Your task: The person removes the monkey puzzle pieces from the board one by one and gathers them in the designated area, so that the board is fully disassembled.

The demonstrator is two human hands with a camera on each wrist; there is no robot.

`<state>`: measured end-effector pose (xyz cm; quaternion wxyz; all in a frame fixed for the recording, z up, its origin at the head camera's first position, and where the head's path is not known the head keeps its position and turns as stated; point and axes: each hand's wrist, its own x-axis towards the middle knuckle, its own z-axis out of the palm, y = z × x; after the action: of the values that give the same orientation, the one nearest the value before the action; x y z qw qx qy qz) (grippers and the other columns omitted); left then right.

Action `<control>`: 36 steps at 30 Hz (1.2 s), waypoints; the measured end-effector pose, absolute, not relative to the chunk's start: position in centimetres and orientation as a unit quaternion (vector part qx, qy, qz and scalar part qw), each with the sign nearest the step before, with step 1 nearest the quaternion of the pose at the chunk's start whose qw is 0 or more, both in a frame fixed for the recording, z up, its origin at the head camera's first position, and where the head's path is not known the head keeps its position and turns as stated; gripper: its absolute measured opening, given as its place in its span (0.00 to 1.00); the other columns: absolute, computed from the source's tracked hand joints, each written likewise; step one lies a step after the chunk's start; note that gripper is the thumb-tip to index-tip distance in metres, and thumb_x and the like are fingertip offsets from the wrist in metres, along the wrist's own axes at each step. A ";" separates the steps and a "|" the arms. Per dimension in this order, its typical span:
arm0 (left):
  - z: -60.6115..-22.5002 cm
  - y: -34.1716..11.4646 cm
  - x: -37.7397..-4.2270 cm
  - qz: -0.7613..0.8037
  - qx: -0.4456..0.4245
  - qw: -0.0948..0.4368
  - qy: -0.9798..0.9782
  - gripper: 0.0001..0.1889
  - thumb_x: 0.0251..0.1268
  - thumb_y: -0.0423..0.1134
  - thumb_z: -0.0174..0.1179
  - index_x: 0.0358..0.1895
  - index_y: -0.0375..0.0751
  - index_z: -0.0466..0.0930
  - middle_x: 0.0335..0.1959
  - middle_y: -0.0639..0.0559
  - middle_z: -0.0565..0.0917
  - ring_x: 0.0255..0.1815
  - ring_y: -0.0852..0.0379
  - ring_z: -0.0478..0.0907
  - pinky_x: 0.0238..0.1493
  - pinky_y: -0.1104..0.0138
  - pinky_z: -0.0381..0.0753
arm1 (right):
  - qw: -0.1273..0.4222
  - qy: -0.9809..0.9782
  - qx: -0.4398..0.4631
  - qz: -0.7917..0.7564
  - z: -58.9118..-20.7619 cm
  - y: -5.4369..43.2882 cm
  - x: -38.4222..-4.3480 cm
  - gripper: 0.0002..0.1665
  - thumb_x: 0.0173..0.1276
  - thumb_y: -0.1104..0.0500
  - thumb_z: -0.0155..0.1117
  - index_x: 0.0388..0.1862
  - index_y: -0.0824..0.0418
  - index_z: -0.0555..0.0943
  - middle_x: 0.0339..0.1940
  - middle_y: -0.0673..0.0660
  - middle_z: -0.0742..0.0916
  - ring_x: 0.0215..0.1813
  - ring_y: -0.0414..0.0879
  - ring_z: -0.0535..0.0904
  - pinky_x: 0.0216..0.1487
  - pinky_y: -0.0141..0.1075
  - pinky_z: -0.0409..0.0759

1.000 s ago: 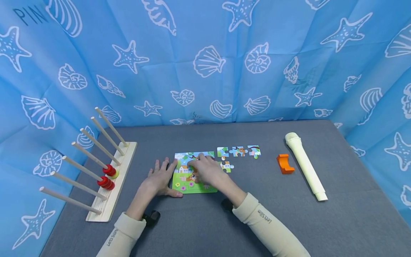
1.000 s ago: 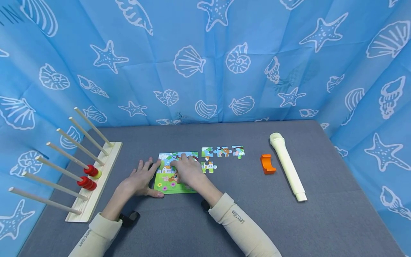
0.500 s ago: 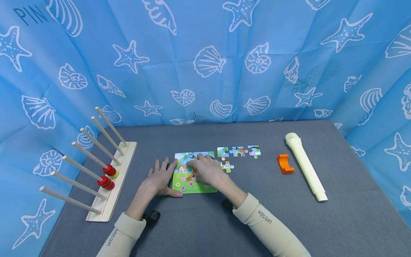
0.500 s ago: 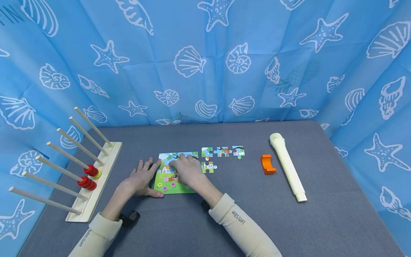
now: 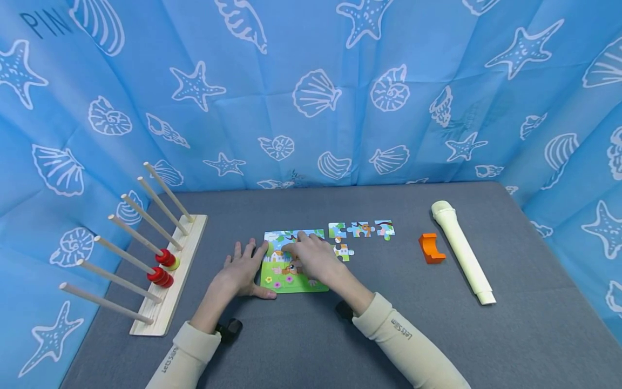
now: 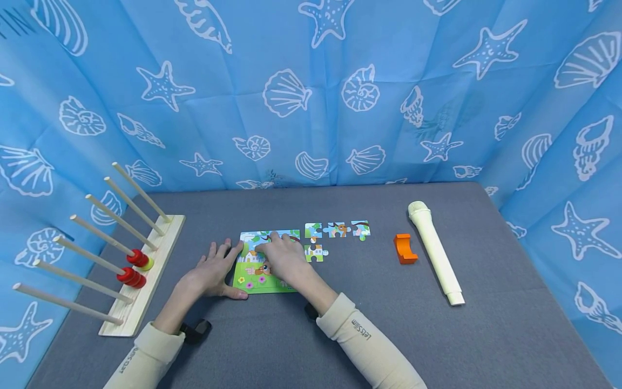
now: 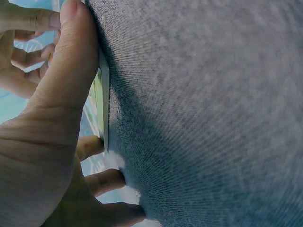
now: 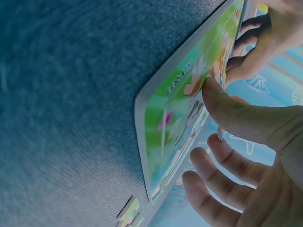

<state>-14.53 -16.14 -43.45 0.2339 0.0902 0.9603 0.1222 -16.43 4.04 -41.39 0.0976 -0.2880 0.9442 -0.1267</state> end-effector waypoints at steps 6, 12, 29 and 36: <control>-43.4 -16.1 -14.5 0.123 0.092 0.232 0.960 0.66 0.48 0.63 0.78 0.84 0.41 0.45 0.83 0.27 0.45 0.81 0.19 0.39 0.74 0.28 0.53 | 0.094 0.943 -0.292 -0.129 -41.5 4.1 -16.4 0.22 0.72 0.59 0.68 0.64 0.45 0.83 0.50 0.57 0.83 0.40 0.48 0.76 0.34 0.40 0.79; -43.4 -16.3 -14.4 0.123 0.090 0.233 0.960 0.67 0.48 0.63 0.78 0.84 0.41 0.44 0.83 0.27 0.45 0.81 0.20 0.39 0.74 0.28 0.53 | 0.095 0.942 -0.291 -0.138 -41.5 4.2 -16.4 0.22 0.72 0.59 0.68 0.64 0.46 0.83 0.50 0.57 0.83 0.40 0.48 0.76 0.32 0.39 0.76; -43.1 -16.0 -14.2 0.118 0.088 0.220 0.964 0.67 0.45 0.62 0.79 0.83 0.40 0.47 0.82 0.25 0.48 0.80 0.18 0.41 0.73 0.27 0.55 | 0.070 0.939 -0.298 -0.158 -41.4 4.9 -16.5 0.21 0.72 0.67 0.64 0.58 0.48 0.85 0.42 0.55 0.82 0.33 0.45 0.70 0.25 0.34 0.67; -43.3 -15.9 -14.3 0.116 0.080 0.226 0.964 0.67 0.46 0.62 0.79 0.84 0.41 0.46 0.83 0.27 0.46 0.81 0.19 0.40 0.75 0.28 0.53 | 0.079 0.942 -0.282 -0.165 -40.9 6.0 -16.8 0.26 0.66 0.65 0.73 0.62 0.48 0.84 0.40 0.53 0.81 0.35 0.46 0.70 0.31 0.37 0.70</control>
<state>-14.35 -15.94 -43.31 0.2259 0.0799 0.9639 0.1158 -16.81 6.03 -40.87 0.0791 -0.2823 0.9417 -0.1653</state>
